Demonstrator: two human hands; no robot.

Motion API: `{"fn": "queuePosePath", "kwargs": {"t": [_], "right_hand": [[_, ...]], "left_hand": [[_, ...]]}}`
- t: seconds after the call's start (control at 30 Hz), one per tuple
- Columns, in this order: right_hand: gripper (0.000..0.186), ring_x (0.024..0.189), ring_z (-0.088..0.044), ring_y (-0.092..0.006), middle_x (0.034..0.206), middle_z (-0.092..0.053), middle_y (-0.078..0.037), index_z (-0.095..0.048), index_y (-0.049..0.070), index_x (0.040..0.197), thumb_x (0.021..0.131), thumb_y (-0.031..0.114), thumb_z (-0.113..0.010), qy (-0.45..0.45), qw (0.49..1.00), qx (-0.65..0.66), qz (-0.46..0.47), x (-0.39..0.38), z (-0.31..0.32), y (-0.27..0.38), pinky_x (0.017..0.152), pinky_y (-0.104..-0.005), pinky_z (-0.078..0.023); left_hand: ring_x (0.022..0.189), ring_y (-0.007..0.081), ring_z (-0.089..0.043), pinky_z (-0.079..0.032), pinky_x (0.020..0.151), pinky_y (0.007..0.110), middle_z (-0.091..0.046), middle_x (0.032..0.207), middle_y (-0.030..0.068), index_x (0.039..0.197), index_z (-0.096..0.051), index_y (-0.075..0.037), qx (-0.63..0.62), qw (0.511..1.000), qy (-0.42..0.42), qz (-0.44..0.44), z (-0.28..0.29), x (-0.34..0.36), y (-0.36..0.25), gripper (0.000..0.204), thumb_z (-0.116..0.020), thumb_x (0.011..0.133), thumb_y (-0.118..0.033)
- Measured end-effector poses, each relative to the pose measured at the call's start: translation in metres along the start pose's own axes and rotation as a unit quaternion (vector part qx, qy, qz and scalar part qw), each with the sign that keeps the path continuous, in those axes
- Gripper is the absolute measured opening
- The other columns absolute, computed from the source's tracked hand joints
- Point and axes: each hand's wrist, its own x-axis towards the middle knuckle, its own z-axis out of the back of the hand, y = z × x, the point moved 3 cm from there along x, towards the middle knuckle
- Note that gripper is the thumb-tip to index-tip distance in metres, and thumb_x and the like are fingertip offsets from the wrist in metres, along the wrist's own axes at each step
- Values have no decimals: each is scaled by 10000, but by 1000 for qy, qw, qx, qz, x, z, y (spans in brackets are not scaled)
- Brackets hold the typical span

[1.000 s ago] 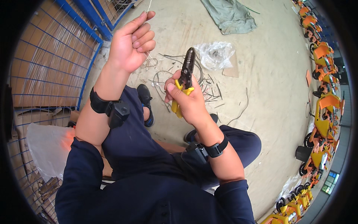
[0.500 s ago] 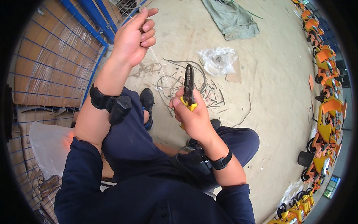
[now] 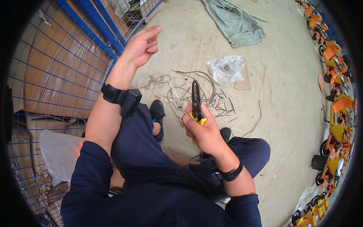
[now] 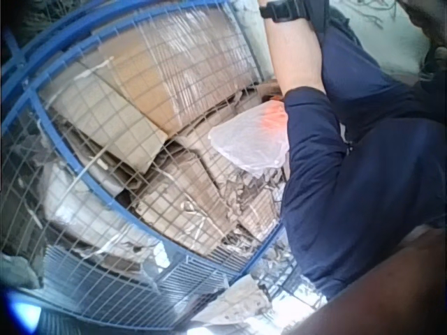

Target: The person uses wire strippers to remove the insulation from several pieces of wire by hand while sitting on the floor.

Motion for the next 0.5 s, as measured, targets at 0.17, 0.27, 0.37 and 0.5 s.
{"fn": "queuePosePath", "kwargs": {"t": [0.17,0.27,0.37,0.5], "right_hand": [[185,592,-411,-88,745,-459,-9,-473,84,1034,881,72,-577,-8,997,73,-6,5,-10,29,513,-237,-343],[174,607,-409,-98,778,-469,-34,-490,97,1043,880,87,-550,-45,989,131,41,9,1,55,509,-238,-356],[145,603,-399,-101,800,-454,-40,-500,101,1036,892,85,-512,-14,974,213,75,11,17,78,502,-228,-351],[94,610,-390,-102,809,-441,-32,-490,85,1005,913,102,-485,-3,962,253,100,7,15,104,501,-238,-345]], "left_hand": [[1234,275,-455,-393,971,335,-434,1326,173,1449,-125,15,77,995,-10,66,-9,-9,37,910,-687,831,-346],[1208,239,-461,-376,974,340,-447,1313,158,1437,-189,8,165,984,-69,-21,-9,-9,52,815,-635,845,-330],[1139,212,-503,-387,933,327,-490,1278,132,1388,-306,2,189,969,-103,-121,-23,-23,34,649,-574,869,-279],[973,159,-573,-421,805,286,-616,1084,75,1227,-494,-27,109,973,-173,-109,5,-19,17,385,-526,853,-113]]}}
